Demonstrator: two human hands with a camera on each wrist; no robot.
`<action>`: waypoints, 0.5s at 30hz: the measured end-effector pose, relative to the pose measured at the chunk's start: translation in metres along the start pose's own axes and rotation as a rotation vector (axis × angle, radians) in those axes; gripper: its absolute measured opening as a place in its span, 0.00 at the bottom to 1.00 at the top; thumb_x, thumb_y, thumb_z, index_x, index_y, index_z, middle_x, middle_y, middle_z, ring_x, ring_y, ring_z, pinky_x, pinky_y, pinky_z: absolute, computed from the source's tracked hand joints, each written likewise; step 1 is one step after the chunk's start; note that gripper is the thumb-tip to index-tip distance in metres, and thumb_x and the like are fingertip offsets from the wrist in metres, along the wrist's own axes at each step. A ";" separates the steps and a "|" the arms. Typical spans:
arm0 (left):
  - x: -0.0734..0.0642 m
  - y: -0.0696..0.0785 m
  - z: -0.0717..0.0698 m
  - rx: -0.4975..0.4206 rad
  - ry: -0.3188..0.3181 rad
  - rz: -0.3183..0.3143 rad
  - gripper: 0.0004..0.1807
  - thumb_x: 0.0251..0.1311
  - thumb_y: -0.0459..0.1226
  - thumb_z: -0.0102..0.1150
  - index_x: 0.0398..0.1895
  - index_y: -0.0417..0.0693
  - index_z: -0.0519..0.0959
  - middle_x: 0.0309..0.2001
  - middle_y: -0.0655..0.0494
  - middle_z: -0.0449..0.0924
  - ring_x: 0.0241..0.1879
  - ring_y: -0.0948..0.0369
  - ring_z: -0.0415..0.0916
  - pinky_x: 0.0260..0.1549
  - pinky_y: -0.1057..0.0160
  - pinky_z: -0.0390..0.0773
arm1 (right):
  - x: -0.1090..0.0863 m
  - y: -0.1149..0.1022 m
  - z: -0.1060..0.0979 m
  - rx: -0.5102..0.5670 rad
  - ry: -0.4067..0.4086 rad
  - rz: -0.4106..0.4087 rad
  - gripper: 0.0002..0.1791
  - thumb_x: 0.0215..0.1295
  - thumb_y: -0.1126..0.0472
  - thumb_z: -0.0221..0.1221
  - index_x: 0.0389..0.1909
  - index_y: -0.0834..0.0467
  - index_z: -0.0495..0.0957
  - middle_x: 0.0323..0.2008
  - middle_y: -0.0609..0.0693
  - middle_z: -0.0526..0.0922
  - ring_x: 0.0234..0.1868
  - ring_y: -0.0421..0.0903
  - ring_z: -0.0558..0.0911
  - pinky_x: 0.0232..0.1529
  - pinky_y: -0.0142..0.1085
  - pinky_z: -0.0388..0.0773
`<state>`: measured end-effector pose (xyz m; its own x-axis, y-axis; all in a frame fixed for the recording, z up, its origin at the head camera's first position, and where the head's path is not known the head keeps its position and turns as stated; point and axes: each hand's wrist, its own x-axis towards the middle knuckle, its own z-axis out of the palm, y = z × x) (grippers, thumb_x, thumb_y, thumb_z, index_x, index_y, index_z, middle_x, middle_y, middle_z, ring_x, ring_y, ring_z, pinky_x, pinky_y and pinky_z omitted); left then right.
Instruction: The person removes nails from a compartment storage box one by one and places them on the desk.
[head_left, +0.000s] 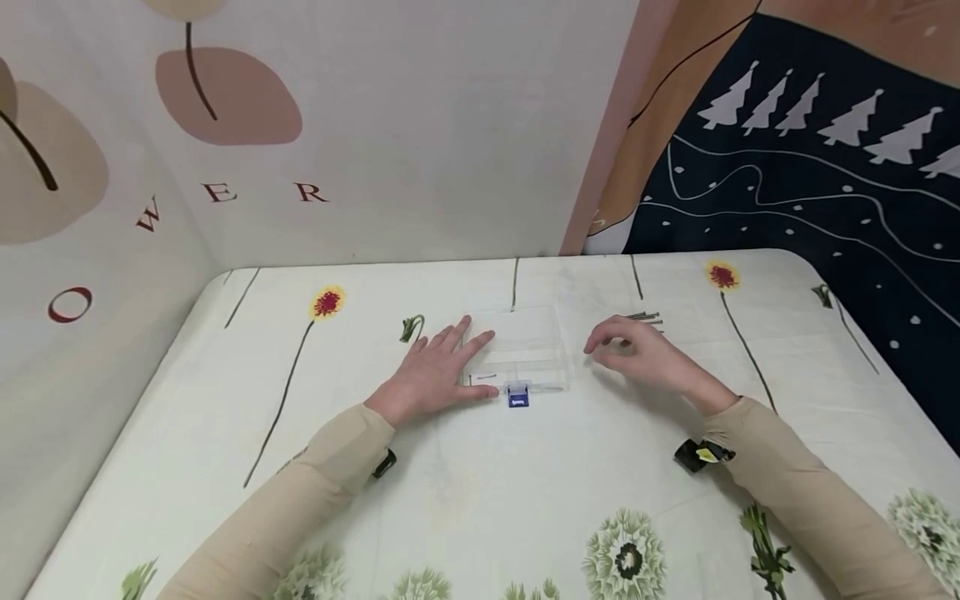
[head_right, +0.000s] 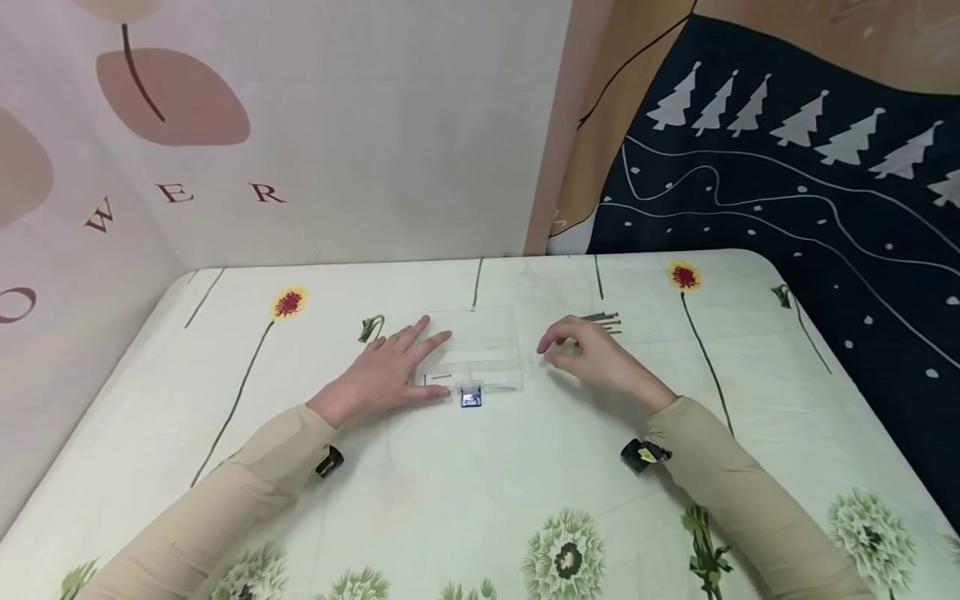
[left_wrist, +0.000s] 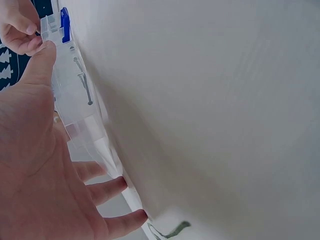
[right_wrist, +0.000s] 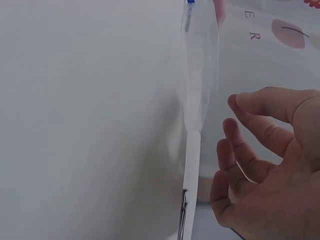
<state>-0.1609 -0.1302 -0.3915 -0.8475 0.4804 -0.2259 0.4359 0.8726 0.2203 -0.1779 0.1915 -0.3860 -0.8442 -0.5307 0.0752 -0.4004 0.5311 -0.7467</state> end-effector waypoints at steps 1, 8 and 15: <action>0.000 0.000 0.000 0.001 0.002 0.001 0.48 0.59 0.68 0.49 0.78 0.61 0.48 0.76 0.44 0.37 0.72 0.43 0.47 0.64 0.36 0.50 | 0.001 -0.002 0.002 0.000 -0.004 -0.006 0.06 0.63 0.71 0.59 0.39 0.60 0.82 0.43 0.52 0.80 0.46 0.50 0.75 0.50 0.50 0.70; 0.000 0.001 -0.001 0.007 -0.004 -0.001 0.48 0.59 0.68 0.49 0.78 0.61 0.47 0.77 0.44 0.37 0.72 0.43 0.47 0.64 0.36 0.50 | 0.006 -0.010 0.014 0.022 -0.018 -0.050 0.07 0.63 0.71 0.60 0.39 0.59 0.82 0.43 0.50 0.81 0.48 0.49 0.75 0.49 0.49 0.71; 0.000 0.000 -0.001 0.006 -0.009 -0.006 0.48 0.59 0.68 0.48 0.78 0.61 0.46 0.77 0.44 0.36 0.72 0.43 0.47 0.64 0.36 0.49 | 0.014 -0.017 0.024 0.041 -0.071 -0.063 0.05 0.64 0.67 0.61 0.38 0.57 0.83 0.49 0.51 0.77 0.55 0.51 0.71 0.54 0.51 0.66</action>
<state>-0.1610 -0.1301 -0.3903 -0.8474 0.4758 -0.2355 0.4327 0.8761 0.2129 -0.1743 0.1593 -0.3877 -0.7898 -0.6086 0.0766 -0.4357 0.4686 -0.7685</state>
